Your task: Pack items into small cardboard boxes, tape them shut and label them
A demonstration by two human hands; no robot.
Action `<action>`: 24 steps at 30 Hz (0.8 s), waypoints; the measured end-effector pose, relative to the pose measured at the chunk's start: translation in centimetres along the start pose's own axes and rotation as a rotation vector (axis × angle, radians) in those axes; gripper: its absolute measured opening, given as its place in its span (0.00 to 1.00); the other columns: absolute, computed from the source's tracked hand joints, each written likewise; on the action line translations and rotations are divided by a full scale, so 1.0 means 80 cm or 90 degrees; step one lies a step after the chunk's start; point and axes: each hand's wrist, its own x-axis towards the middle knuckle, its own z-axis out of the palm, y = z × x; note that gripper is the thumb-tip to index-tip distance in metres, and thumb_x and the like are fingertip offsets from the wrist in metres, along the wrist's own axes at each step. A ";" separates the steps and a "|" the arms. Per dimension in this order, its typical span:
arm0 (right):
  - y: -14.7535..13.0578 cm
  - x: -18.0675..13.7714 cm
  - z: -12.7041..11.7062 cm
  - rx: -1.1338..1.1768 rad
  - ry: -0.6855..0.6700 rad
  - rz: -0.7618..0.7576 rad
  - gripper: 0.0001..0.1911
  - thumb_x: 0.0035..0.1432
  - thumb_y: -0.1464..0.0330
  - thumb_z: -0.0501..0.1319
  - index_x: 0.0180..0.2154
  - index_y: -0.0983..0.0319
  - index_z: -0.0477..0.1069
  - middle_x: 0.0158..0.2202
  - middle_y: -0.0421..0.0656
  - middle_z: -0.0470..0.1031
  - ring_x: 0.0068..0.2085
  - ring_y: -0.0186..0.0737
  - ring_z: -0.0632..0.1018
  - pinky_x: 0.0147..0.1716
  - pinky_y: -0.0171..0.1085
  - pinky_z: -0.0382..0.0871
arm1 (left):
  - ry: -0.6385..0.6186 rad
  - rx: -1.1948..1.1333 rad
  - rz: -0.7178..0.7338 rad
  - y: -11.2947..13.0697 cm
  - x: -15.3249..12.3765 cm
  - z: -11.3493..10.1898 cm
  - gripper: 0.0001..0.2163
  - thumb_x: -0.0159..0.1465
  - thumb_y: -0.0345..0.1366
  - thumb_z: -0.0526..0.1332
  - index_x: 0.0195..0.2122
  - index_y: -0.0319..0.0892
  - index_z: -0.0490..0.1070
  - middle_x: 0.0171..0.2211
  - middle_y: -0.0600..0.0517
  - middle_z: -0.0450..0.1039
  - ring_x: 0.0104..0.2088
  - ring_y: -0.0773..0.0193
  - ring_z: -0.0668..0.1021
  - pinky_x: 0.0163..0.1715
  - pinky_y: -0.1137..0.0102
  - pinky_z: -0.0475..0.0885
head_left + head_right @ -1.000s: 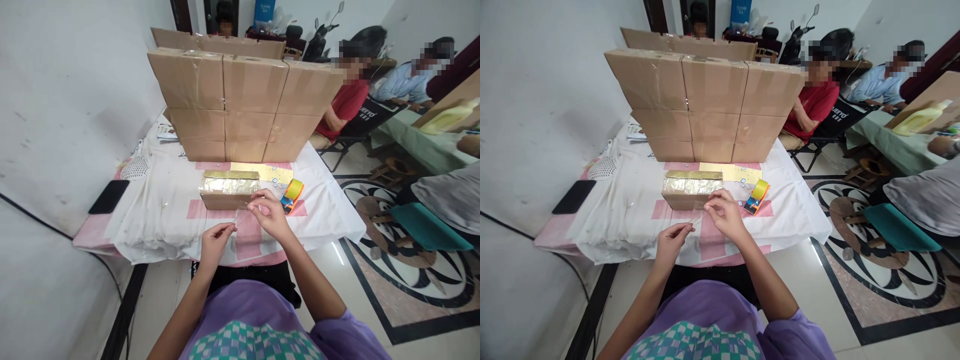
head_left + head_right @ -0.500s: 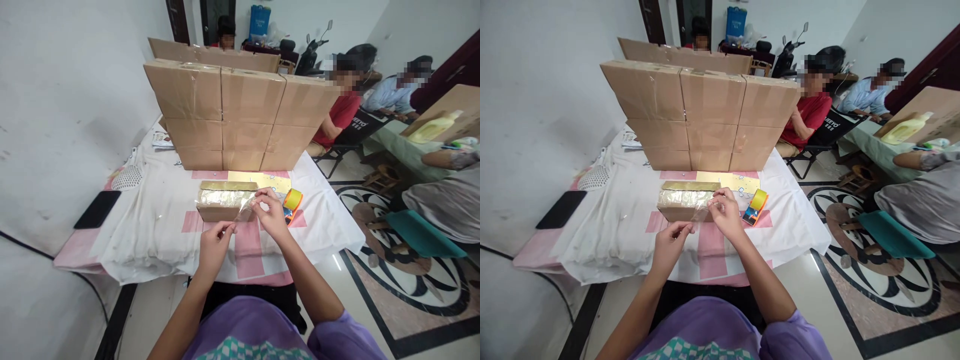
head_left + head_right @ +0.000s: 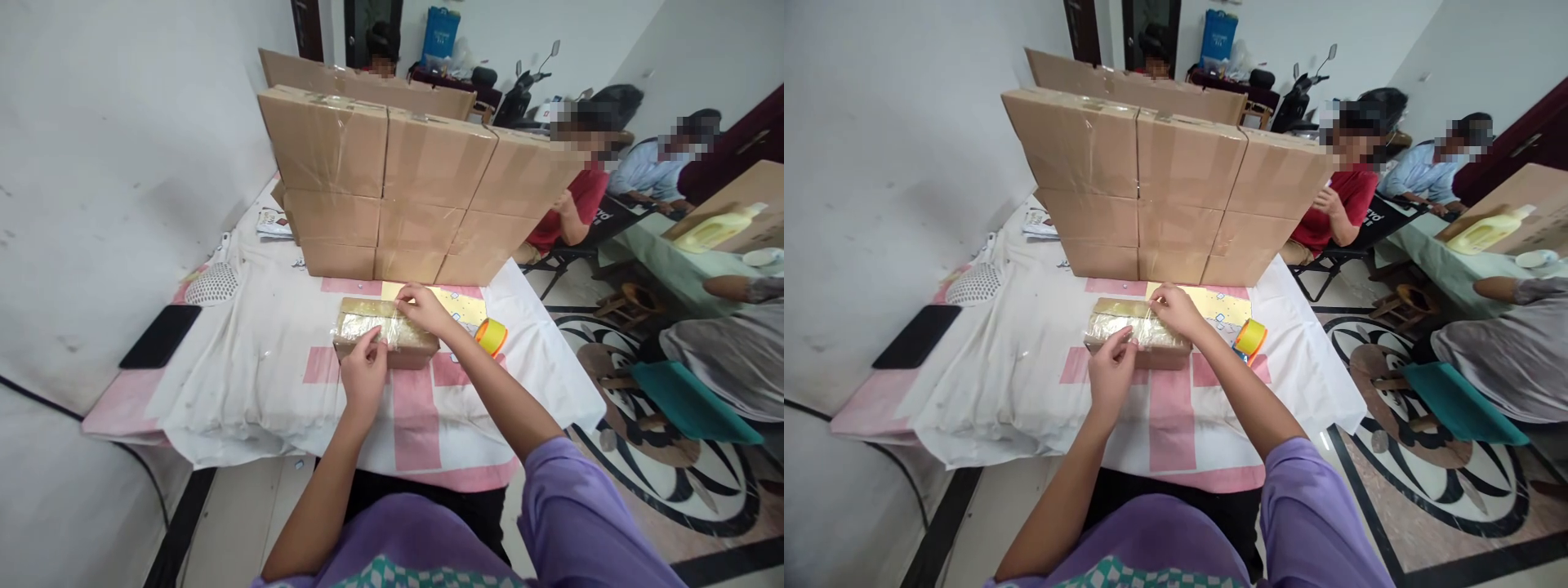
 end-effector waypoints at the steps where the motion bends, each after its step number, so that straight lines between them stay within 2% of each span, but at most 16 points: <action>1: 0.000 0.000 0.001 -0.015 -0.008 0.007 0.05 0.60 0.71 0.61 0.32 0.62 0.76 0.37 0.42 0.76 0.40 0.39 0.76 0.45 0.37 0.68 | -0.005 0.028 0.005 0.002 0.001 -0.001 0.15 0.66 0.37 0.60 0.52 0.45 0.77 0.34 0.50 0.83 0.36 0.59 0.82 0.40 0.67 0.72; 5: -0.001 -0.005 0.004 -0.048 -0.008 0.023 0.06 0.62 0.70 0.61 0.33 0.61 0.76 0.38 0.41 0.77 0.41 0.39 0.76 0.45 0.37 0.67 | -0.043 0.114 0.026 0.013 0.005 -0.009 0.16 0.66 0.37 0.59 0.55 0.48 0.77 0.31 0.52 0.82 0.32 0.59 0.81 0.35 0.69 0.69; 11: -0.013 -0.008 0.005 -0.089 -0.004 0.055 0.07 0.63 0.70 0.59 0.34 0.61 0.75 0.42 0.42 0.76 0.42 0.40 0.77 0.46 0.38 0.67 | -0.035 0.205 0.069 0.016 0.007 -0.010 0.15 0.67 0.37 0.59 0.52 0.49 0.79 0.29 0.49 0.82 0.29 0.58 0.80 0.30 0.69 0.66; 15: -0.029 -0.006 0.011 -0.251 -0.039 0.116 0.09 0.62 0.67 0.60 0.34 0.63 0.76 0.44 0.49 0.75 0.46 0.47 0.76 0.50 0.45 0.66 | -0.029 0.296 0.059 0.011 0.008 -0.010 0.12 0.66 0.38 0.59 0.46 0.51 0.82 0.27 0.49 0.81 0.27 0.58 0.78 0.27 0.70 0.62; 17: -0.037 -0.002 0.012 -0.317 -0.066 0.132 0.10 0.62 0.65 0.60 0.34 0.64 0.77 0.46 0.54 0.75 0.49 0.52 0.75 0.52 0.49 0.66 | -0.034 0.322 0.059 0.007 0.009 -0.011 0.12 0.67 0.39 0.59 0.46 0.50 0.82 0.27 0.50 0.80 0.26 0.59 0.77 0.27 0.70 0.61; 19: -0.041 0.003 0.009 -0.338 -0.082 0.139 0.12 0.62 0.63 0.61 0.39 0.66 0.77 0.49 0.57 0.74 0.52 0.56 0.75 0.53 0.51 0.67 | -0.055 0.327 0.067 0.001 0.010 -0.014 0.13 0.68 0.41 0.58 0.47 0.50 0.81 0.27 0.51 0.80 0.26 0.61 0.77 0.27 0.71 0.60; 21: -0.035 0.011 0.001 -0.337 -0.072 0.168 0.24 0.57 0.57 0.66 0.49 0.68 0.74 0.53 0.59 0.73 0.55 0.59 0.73 0.54 0.53 0.67 | -0.084 0.308 0.071 -0.006 0.011 -0.017 0.14 0.69 0.43 0.57 0.47 0.50 0.80 0.29 0.52 0.80 0.27 0.62 0.77 0.28 0.71 0.62; 23: -0.016 0.019 -0.011 -0.316 -0.061 0.229 0.42 0.46 0.49 0.72 0.55 0.69 0.69 0.56 0.62 0.70 0.58 0.63 0.72 0.55 0.53 0.68 | -0.108 0.274 0.068 -0.011 0.011 -0.020 0.15 0.69 0.46 0.57 0.49 0.50 0.79 0.31 0.53 0.80 0.28 0.63 0.78 0.29 0.72 0.64; 24: -0.001 0.022 -0.019 -0.289 -0.073 0.260 0.48 0.42 0.45 0.74 0.56 0.69 0.68 0.57 0.62 0.70 0.57 0.64 0.72 0.54 0.52 0.69 | -0.112 0.265 0.063 -0.014 0.010 -0.021 0.16 0.69 0.48 0.57 0.51 0.51 0.79 0.31 0.53 0.80 0.28 0.63 0.77 0.29 0.72 0.65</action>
